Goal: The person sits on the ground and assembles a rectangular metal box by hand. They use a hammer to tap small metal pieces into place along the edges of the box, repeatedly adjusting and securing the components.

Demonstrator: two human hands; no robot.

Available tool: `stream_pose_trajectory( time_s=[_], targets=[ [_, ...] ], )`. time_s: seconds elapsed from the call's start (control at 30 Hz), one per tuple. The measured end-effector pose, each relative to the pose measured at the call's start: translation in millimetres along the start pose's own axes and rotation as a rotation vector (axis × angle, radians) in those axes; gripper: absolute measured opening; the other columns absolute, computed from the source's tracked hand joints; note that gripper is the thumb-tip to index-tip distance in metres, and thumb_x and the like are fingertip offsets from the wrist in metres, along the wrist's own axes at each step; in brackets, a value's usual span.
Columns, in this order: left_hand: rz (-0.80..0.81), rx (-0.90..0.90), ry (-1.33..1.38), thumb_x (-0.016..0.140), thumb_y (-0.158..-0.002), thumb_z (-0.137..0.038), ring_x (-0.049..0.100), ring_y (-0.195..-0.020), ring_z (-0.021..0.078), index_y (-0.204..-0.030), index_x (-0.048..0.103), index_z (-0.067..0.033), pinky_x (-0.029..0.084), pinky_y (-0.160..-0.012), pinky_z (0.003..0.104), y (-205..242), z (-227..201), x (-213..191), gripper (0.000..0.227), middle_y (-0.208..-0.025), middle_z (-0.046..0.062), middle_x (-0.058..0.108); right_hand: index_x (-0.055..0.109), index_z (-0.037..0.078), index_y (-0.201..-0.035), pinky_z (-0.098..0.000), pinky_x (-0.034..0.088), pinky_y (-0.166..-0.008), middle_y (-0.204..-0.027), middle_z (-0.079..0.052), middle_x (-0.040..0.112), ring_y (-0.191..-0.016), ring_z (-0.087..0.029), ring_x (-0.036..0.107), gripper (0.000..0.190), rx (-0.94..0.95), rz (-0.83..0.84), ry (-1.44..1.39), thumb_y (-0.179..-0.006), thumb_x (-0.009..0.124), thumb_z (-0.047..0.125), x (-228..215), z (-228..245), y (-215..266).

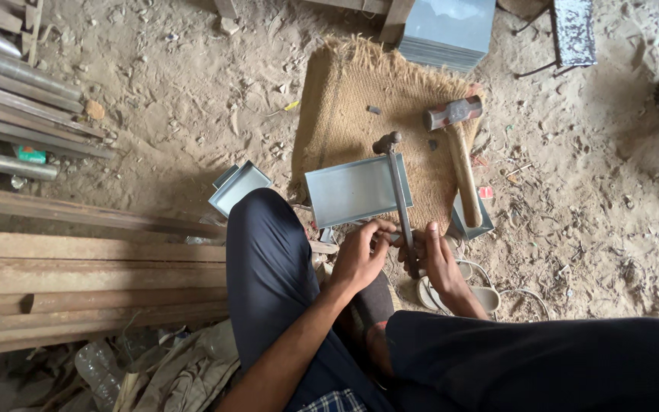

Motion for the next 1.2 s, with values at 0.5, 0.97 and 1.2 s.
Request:
stream_pose_trajectory(
  time_s=[0.5,0.97,1.2],
  targets=[
    [0.014,0.000,0.036,0.066,-0.094,-0.006,0.074,-0.079,0.0180,-0.103,0.070,-0.0018,0.059,-0.072,0.031,2,-1,-2,0.011,-0.091,0.009,0.076,0.076,0.000,-0.102,-0.0332,0.052,-0.052,-0.066,-0.012,0.070,-0.057,-0.021,0.064,0.099,0.107,-0.158,0.100,-0.094,0.017,0.079,-9,-74,-29],
    [0.016,-0.003,0.033,0.065,-0.093,-0.005,0.074,-0.079,0.0171,-0.104,0.071,-0.0023,0.060,-0.073,0.031,1,-3,-3,0.013,-0.089,0.008,0.076,0.078,-0.001,-0.103,-0.0337,0.050,-0.054,-0.069,-0.012,0.074,-0.058,-0.019,0.064,0.094,0.044,-0.155,0.266,-0.100,0.017,0.071,-19,-77,-33],
    [0.034,-0.051,0.047,0.064,-0.095,-0.006,0.075,-0.080,0.0169,-0.104,0.070,-0.0027,0.060,-0.074,0.030,1,-3,-3,0.012,-0.090,0.008,0.076,0.076,0.002,-0.108,-0.0351,0.051,-0.053,-0.070,-0.012,0.075,-0.055,-0.021,0.063,0.091,0.063,-0.147,0.303,-0.098,0.016,0.069,-19,-69,-30]
  ],
)
Point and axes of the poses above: each hand's wrist, its own y-axis away from the middle knuckle, its own x-axis out of the palm, z = x × y, the point moved 4 cm from there along -y, towards the middle knuckle
